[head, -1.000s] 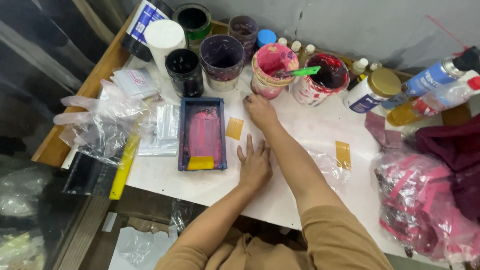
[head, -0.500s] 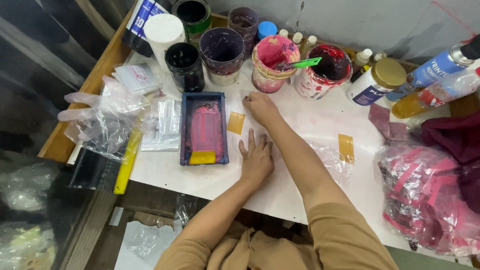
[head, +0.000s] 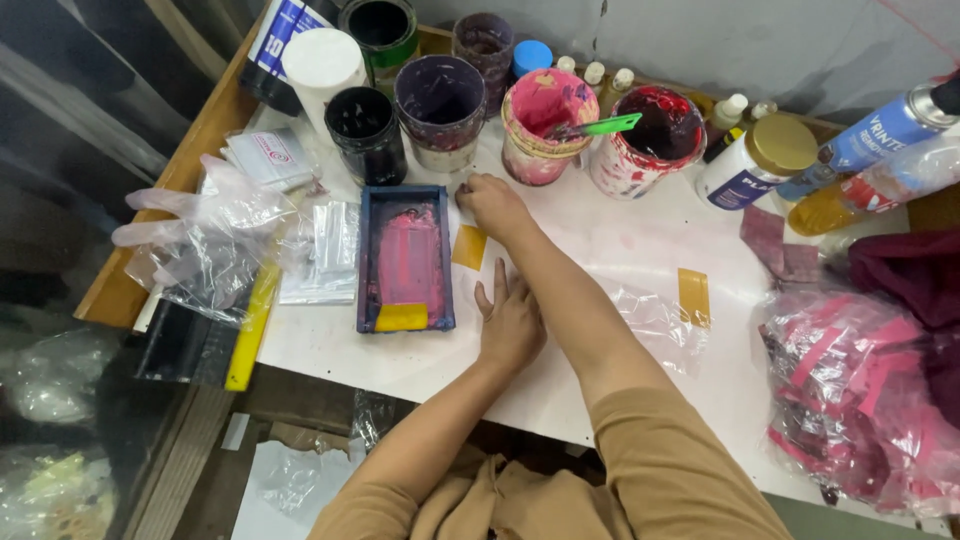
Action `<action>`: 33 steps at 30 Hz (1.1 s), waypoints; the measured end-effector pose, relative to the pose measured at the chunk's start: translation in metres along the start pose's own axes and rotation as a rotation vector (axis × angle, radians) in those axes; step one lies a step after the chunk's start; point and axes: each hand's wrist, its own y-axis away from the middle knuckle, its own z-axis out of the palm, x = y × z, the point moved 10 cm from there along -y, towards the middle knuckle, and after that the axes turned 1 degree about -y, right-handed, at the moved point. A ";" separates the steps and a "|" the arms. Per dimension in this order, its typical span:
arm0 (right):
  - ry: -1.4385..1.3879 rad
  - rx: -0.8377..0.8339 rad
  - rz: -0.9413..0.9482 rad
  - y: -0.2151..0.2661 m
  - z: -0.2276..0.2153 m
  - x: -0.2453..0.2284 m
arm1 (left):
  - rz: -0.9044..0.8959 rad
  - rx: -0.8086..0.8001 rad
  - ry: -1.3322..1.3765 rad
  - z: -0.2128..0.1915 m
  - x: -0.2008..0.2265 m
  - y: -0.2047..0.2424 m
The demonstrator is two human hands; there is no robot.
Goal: The person handles a blue ink tray containing pink ink, using a yellow squeegee to spread the ink. They wipe the tray with a maroon cloth, then pick up a clear plastic sheet and place it on the table. The person smooths the plastic sheet and positions the ink tray on top of it.
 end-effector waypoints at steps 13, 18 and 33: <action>0.326 0.042 0.186 0.124 -0.011 0.124 | -0.049 -0.068 -0.042 0.008 -0.001 0.000; 0.501 -0.082 0.454 0.215 -0.073 0.196 | -0.064 -0.045 -0.036 -0.007 0.005 0.003; 0.543 -0.268 0.767 0.301 -0.103 0.232 | -0.111 -0.110 -0.052 -0.006 0.006 -0.001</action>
